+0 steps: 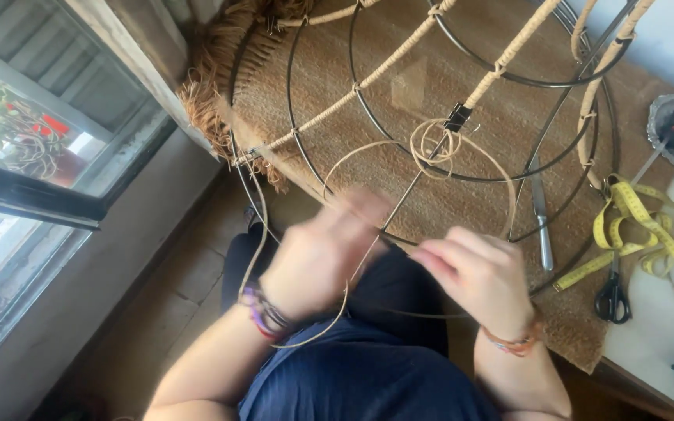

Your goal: Weaving cord around a metal frame to construct a piece of furniture.

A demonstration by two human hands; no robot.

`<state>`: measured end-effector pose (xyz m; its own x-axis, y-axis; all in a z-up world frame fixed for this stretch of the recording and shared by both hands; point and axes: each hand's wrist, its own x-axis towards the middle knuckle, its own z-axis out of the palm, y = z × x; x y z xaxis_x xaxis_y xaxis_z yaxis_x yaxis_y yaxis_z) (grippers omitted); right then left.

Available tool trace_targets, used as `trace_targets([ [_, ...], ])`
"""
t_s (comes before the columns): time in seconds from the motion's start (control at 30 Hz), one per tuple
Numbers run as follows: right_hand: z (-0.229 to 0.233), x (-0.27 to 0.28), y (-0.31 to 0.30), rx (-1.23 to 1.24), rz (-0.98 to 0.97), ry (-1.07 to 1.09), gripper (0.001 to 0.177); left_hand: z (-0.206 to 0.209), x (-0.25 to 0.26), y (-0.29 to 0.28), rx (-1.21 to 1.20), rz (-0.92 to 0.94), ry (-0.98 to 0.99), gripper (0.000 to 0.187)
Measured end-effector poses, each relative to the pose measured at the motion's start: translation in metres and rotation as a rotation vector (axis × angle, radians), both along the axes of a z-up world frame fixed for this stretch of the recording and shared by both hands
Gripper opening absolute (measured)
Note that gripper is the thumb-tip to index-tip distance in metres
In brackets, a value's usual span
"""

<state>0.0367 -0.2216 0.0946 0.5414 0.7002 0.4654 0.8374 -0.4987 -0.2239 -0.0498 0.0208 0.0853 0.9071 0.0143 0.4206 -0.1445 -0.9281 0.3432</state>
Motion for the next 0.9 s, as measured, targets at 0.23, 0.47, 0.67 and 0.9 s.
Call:
trace_targets([
  [0.23,0.001,0.013,-0.033,0.037,-0.049,0.033,0.008,-0.077,0.012,0.055,0.044,0.287,0.129,0.01],
  [0.47,0.003,-0.005,0.016,0.055,0.06,0.031,0.003,-0.028,0.009,-0.02,-0.175,-0.252,0.025,0.012],
  [0.67,-0.016,0.031,-0.043,0.062,-0.145,0.041,0.007,-0.117,0.006,0.112,0.362,0.647,0.265,0.021],
  [0.9,-0.062,0.085,-0.005,0.314,-0.151,0.174,0.017,-0.043,0.069,0.03,0.107,0.271,-0.131,0.035],
])
